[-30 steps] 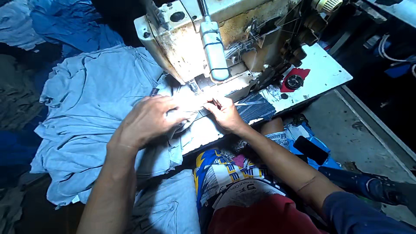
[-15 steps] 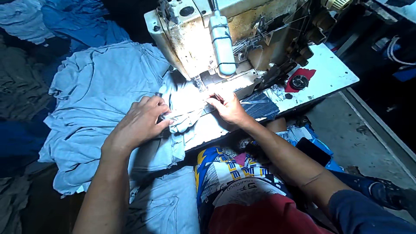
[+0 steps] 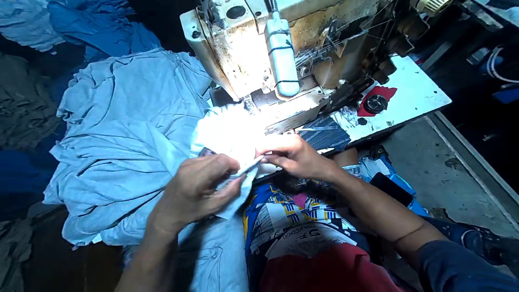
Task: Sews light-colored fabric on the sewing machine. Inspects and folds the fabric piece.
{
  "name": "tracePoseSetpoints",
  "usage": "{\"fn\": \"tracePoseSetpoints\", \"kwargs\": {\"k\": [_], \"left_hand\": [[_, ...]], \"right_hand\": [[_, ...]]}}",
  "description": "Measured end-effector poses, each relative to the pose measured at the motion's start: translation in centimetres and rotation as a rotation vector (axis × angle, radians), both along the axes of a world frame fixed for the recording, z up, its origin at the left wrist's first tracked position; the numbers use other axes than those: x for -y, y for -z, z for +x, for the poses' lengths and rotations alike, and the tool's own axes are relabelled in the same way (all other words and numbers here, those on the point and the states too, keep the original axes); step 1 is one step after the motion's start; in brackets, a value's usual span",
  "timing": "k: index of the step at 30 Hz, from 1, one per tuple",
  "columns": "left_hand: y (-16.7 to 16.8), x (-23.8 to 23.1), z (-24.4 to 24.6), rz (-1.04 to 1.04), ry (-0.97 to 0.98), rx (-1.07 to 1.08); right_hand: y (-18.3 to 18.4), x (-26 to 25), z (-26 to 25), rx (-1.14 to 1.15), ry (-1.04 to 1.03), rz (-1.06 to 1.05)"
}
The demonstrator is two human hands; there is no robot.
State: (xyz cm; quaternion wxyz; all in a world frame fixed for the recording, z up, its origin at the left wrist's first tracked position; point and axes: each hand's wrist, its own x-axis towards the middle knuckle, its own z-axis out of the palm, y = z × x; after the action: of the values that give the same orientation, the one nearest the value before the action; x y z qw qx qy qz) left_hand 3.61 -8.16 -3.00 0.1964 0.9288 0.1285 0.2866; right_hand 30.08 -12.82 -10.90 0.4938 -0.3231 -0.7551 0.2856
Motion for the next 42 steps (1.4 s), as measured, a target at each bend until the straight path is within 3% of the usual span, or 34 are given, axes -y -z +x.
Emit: {"fn": "tracePoseSetpoints", "kwargs": {"k": [3, 6, 10, 18, 28, 32, 37, 42], "left_hand": [[3.9, 1.1, 2.0, 0.069, -0.162, 0.046], [8.5, 1.4, 4.1, 0.335, -0.390, -0.071], [12.3, -0.1, 4.6, 0.482, -0.467, -0.112], [7.5, -0.9, 4.0, 0.505, -0.418, -0.161], [5.3, -6.4, 4.2, 0.535, -0.352, -0.186], [2.8, -8.0, 3.1, 0.484, -0.200, -0.333], [-1.8, -8.4, -0.4, 0.385, -0.268, -0.536], [-3.8, -5.3, -0.2, 0.260, -0.166, -0.343]], "right_hand": [[2.3, 2.4, 0.1, -0.033, 0.100, -0.010], [4.1, 3.8, 0.0, -0.081, 0.173, -0.053], [4.7, 4.4, -0.2, -0.146, 0.242, -0.108], [4.5, 4.7, -0.7, -0.263, 0.304, -0.203], [4.0, 0.0, -1.4, -0.338, 0.353, -0.262], [3.5, -1.5, -1.5, -0.339, 0.350, -0.228], [3.7, -2.3, -1.5, -0.341, 0.342, -0.217], [3.3, -2.6, -1.1, -0.304, 0.296, -0.179]]}}
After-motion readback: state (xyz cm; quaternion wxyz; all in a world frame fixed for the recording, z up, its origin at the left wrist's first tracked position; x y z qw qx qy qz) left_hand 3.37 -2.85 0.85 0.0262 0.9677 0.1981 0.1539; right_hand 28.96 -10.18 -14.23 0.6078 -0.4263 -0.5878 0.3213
